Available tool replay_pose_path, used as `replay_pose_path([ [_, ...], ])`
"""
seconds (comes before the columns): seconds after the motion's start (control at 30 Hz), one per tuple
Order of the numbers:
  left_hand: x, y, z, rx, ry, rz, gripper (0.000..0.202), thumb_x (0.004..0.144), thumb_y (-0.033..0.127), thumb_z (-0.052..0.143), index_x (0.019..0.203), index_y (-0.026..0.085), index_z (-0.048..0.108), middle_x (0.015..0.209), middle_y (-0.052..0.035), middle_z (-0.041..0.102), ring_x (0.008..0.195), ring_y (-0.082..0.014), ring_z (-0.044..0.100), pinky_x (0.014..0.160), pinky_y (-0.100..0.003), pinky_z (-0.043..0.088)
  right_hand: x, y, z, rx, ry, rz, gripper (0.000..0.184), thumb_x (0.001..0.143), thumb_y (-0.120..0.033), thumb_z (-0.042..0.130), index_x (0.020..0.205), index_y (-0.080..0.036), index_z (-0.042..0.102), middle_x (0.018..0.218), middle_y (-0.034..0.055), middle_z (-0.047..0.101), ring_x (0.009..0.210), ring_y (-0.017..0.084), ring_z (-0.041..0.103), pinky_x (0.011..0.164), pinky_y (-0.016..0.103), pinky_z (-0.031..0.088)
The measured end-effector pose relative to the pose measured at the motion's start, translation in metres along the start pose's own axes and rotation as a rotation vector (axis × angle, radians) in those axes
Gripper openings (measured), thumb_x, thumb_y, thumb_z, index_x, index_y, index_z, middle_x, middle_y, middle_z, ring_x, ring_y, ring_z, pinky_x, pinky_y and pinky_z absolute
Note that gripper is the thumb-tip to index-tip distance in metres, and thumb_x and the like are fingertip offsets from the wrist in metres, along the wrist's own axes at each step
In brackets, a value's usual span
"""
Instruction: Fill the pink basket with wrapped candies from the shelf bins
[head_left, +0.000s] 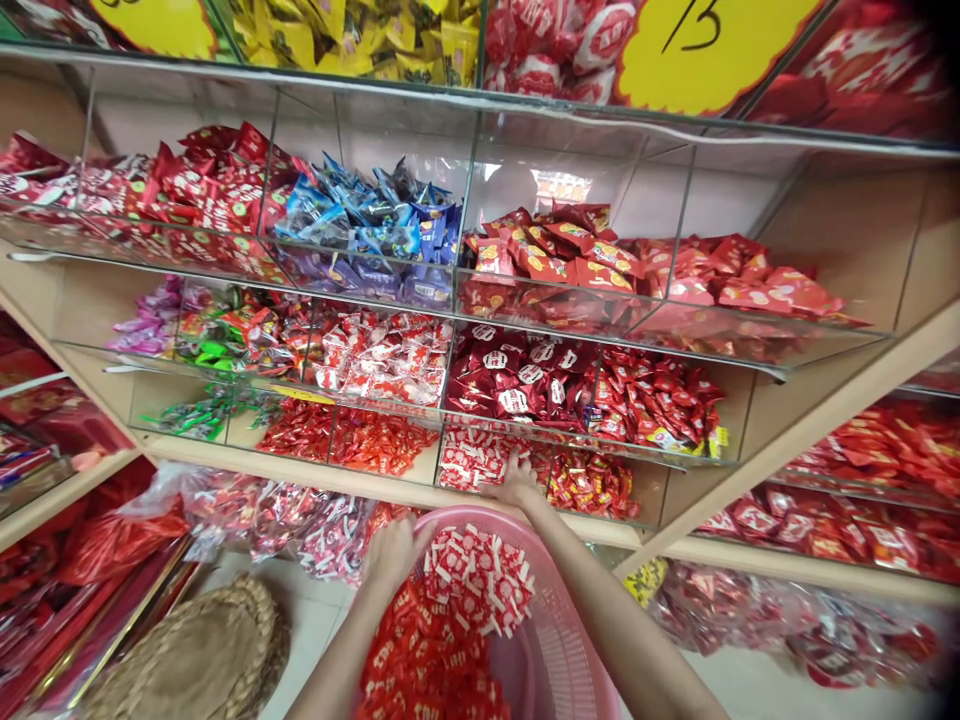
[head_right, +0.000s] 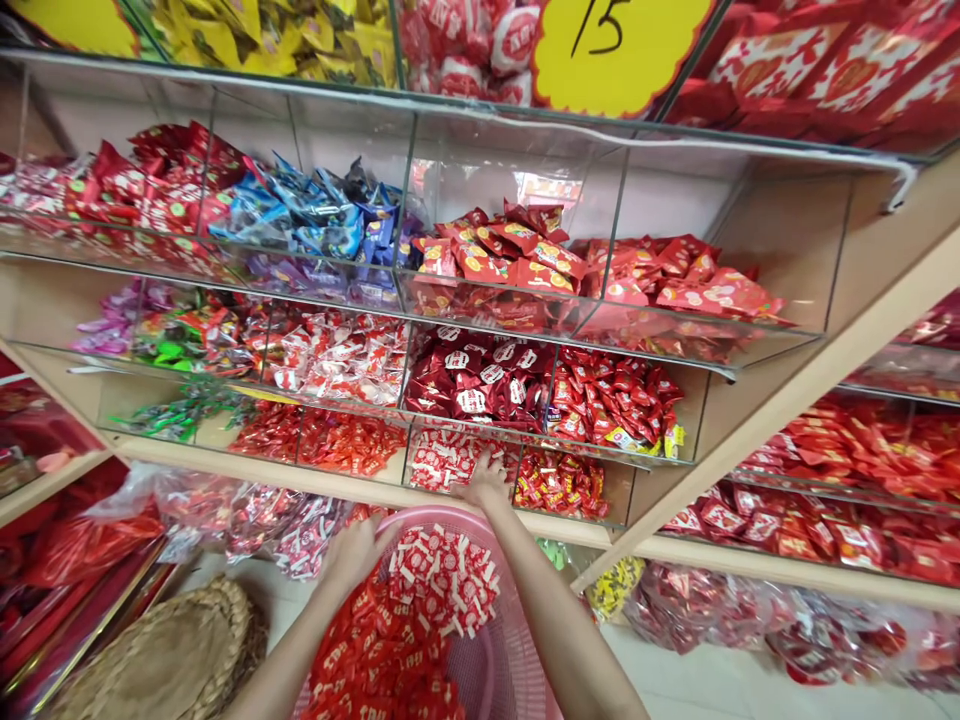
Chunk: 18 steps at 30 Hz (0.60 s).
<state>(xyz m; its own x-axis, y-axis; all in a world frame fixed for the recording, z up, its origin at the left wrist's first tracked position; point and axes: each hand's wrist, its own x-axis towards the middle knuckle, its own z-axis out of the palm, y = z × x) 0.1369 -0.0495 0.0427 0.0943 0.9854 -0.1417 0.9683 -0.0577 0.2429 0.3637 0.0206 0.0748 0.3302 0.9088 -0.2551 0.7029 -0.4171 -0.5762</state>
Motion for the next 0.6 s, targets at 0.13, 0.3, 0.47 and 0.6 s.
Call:
replay_pose_path([
  [0.13,0.0,-0.001,0.001,0.005,0.0,-0.005,0.059,0.091,0.058,0.025,0.102,0.016,0.064,0.092,-0.0167,0.071,0.089,-0.0274,0.067,0.074,-0.033,0.046,0.014,-0.007,0.011,0.045,-0.032,0.091,0.116,0.034,-0.043,0.087,0.137,-0.019,0.038,0.151,0.0289,0.011,0.135,0.048,0.018,0.096,0.071,0.02],
  [0.3,0.002,-0.003,0.004,0.01,0.01,-0.006,0.061,0.091,0.058,0.024,0.103,0.015,0.064,0.088,-0.0162,0.071,0.086,-0.0274,0.068,0.071,-0.033,0.046,0.016,-0.017,0.017,-0.189,-0.126,0.172,0.112,0.052,-0.048,0.079,0.145,-0.021,0.023,0.153,0.0256,0.002,0.134,0.047,0.017,0.091,0.07,0.031],
  [0.47,0.004,-0.004,0.007,0.025,0.024,-0.002,0.063,0.091,0.06,0.022,0.099,0.015,0.065,0.087,-0.016,0.071,0.084,-0.0287,0.068,0.069,-0.034,0.046,0.01,-0.025,0.014,-0.389,-0.168,0.197,0.104,0.07,-0.047,0.067,0.148,-0.022,0.003,0.152,0.0237,0.004,0.134,0.04,0.022,0.088,0.058,0.043],
  [0.6,0.004,-0.004,0.007,0.028,0.021,-0.005,0.063,0.091,0.061,0.023,0.1,0.015,0.065,0.086,-0.0157,0.071,0.083,-0.0275,0.068,0.068,-0.032,0.046,0.008,-0.024,0.016,-0.414,-0.089,0.167,0.102,0.073,-0.041,0.066,0.149,-0.021,0.001,0.15,0.0257,0.013,0.13,0.039,0.03,0.083,0.054,0.048],
])
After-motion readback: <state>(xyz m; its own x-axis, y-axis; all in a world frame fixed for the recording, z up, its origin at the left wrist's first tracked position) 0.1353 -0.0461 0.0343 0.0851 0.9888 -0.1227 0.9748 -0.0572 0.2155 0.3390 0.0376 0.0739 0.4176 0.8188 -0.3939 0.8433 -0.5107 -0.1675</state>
